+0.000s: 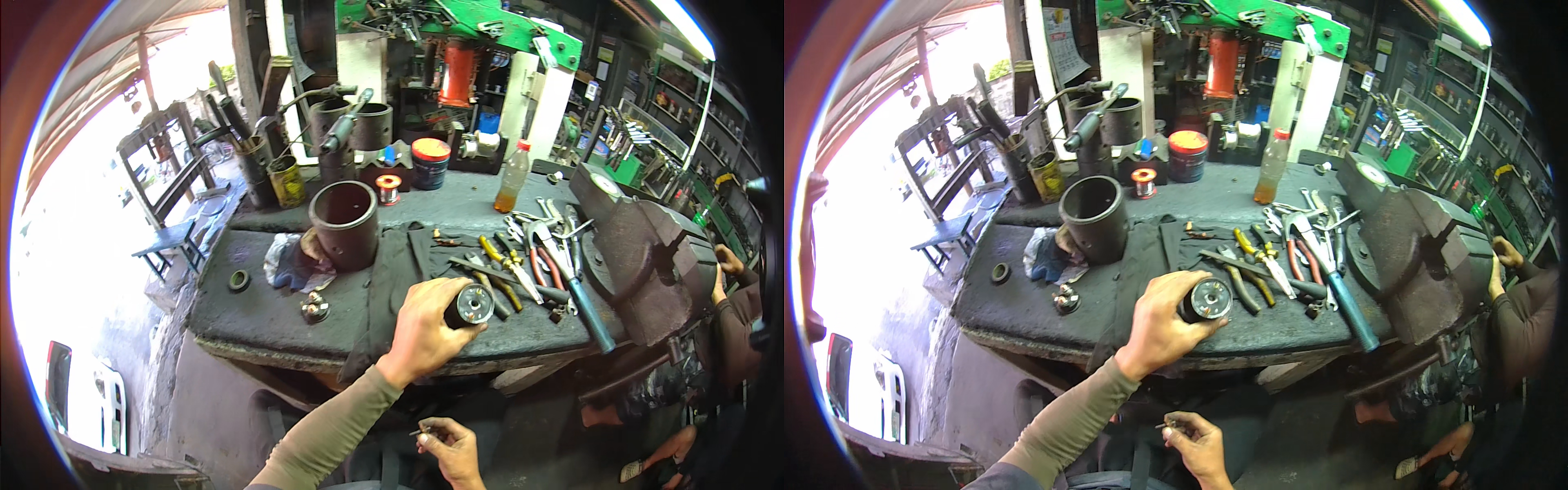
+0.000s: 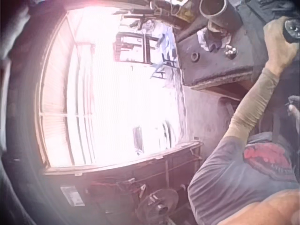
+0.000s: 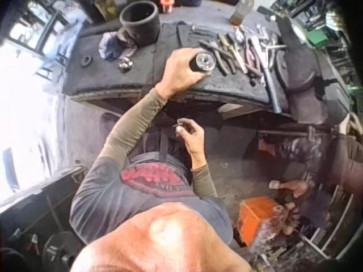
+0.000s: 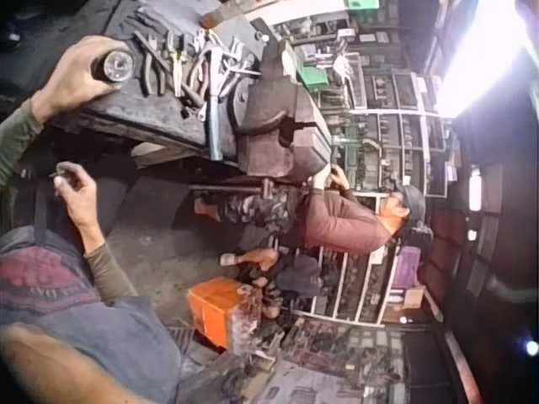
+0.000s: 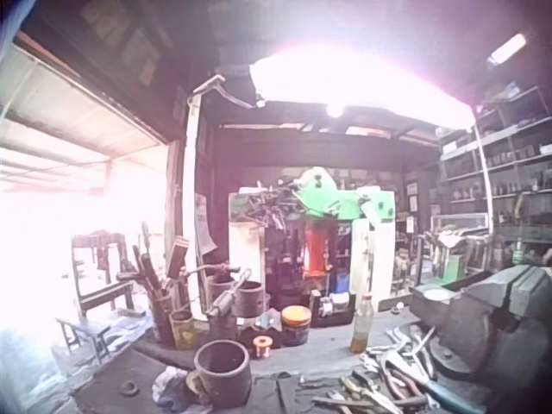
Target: The person assembles small electrical components on a workbench, using pliers and a hammer to secure parts. They handle a cylindrical housing and a circular metal piece, inserting and adjusting small components before joining the two main parts together.
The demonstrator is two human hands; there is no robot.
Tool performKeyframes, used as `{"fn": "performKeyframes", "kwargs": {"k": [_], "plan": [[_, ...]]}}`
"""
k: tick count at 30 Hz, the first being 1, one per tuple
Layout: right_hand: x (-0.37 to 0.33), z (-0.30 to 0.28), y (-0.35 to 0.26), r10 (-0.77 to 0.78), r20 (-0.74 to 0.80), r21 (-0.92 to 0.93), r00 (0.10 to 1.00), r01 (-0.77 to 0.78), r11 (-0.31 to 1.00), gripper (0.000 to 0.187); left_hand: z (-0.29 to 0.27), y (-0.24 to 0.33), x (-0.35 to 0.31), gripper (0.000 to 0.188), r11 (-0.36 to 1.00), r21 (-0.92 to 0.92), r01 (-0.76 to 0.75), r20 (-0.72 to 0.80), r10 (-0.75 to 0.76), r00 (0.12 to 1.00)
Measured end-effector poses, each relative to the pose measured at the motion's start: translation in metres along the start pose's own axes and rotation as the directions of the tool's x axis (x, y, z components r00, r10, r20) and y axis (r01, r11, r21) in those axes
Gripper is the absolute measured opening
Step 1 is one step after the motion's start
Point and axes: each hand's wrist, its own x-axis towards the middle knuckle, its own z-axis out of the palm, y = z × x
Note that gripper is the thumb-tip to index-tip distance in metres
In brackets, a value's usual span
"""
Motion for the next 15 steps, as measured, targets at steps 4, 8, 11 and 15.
{"fn": "performKeyframes", "kwargs": {"k": [4, 8, 11, 15], "plan": [[0.003, -0.003, -0.009, -0.014, 0.018, -0.059, 1.000, 0.015, 0.998, 0.031, -0.030, 0.047, -0.003, 0.068, 0.989, -0.002, -0.149, -0.088, 0.148, 0.985], [0.014, -0.008, -0.012, -0.050, 0.014, -0.116, 0.999, 0.051, 0.992, 0.030, -0.062, 0.059, -0.032, 0.071, 0.993, 0.004, -0.118, -0.062, 0.118, 0.991], [0.011, -0.013, -0.022, -0.103, -0.028, -0.094, 0.994, 0.100, 0.991, 0.029, -0.071, 0.036, -0.055, 0.065, 0.995, 0.096, 0.032, -0.064, -0.026, 0.998], [0.018, 0.006, -0.051, -0.128, 0.065, -0.199, 0.990, 0.138, 0.970, 0.026, -0.102, 0.009, -0.082, 0.060, 0.915, -0.068, 0.398, -0.195, -0.404, 0.894]]}}
